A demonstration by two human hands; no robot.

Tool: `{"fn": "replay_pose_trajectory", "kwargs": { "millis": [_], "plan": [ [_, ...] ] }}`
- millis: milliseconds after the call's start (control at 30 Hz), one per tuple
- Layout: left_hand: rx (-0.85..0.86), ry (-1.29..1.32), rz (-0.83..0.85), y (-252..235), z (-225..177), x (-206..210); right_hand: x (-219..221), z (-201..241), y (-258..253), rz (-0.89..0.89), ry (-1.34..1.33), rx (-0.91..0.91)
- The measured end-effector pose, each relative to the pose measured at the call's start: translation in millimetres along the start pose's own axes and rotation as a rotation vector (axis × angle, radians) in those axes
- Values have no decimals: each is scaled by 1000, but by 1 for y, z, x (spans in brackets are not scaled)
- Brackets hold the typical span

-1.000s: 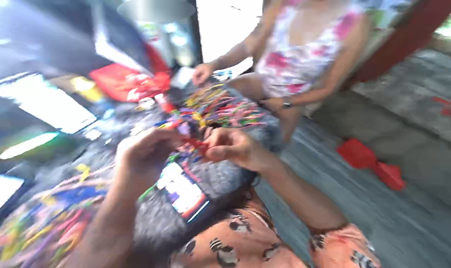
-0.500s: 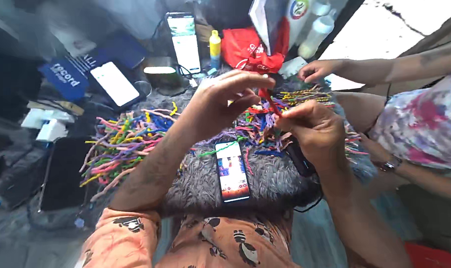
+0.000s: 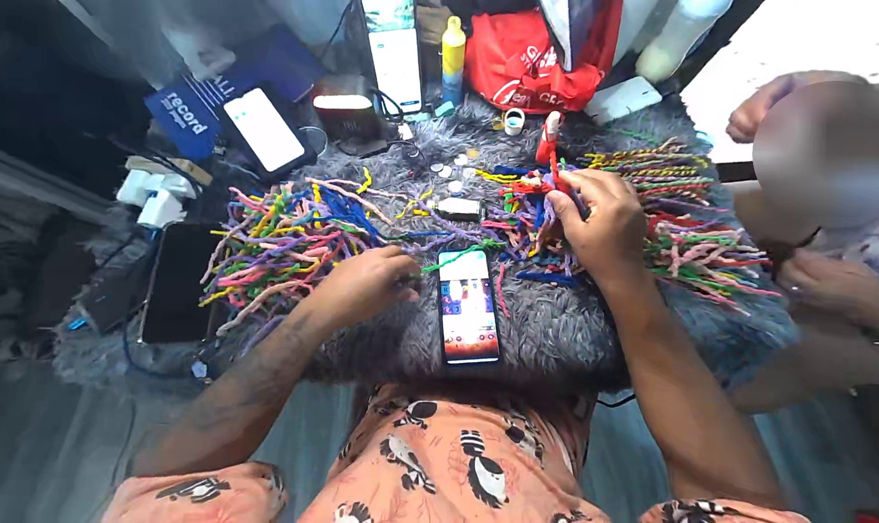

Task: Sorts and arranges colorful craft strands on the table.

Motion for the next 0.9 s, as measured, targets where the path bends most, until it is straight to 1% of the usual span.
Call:
{"fn": "replay_pose_trajectory", "kwargs": {
  "millis": [100, 200, 300, 400, 500, 567, 633, 700, 800, 867, 900],
  "plan": [
    [3, 27, -99, 0, 4, 16, -10, 8, 9, -2, -50, -12],
    [11, 56, -176, -4, 6, 21, -16, 15, 16, -18, -78, -54],
    [-16, 37, -161, -8, 6, 27, -16, 24, 22, -33, -92, -121],
    [-49, 22, -149, -10, 6, 28, -13, 38, 27, 17, -114, -169],
    [-66, 34, -183, -8, 3, 3, -5, 58, 30, 77, -139, -244],
    [-39, 29, -257, -10, -2, -21, 2, 71, 29, 108, -126, -299],
    [-3, 34, -328, -12, -16, -50, 8, 84, 26, 133, -90, -338],
    [82, 27, -461, -18, -29, -71, 12, 90, 21, 125, -65, -345],
    [158, 66, -581, -30, -48, -98, 3, 90, 14, 77, -110, -288],
    [168, 143, -599, -40, -55, -105, -11, 86, 12, 48, -178, -211],
    [174, 208, -587, -46, -57, -103, -17, 82, 12, 56, -240, -142]
  ]
}}
Point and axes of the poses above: each hand's wrist, its own y-axis away from the middle knuckle, its own x-axis out of the palm, z = x × y, the point moved 3 cm from there along -y, towards the middle knuckle, and after that the axes turned 15 degrees about -y, right-handed, at the moved point
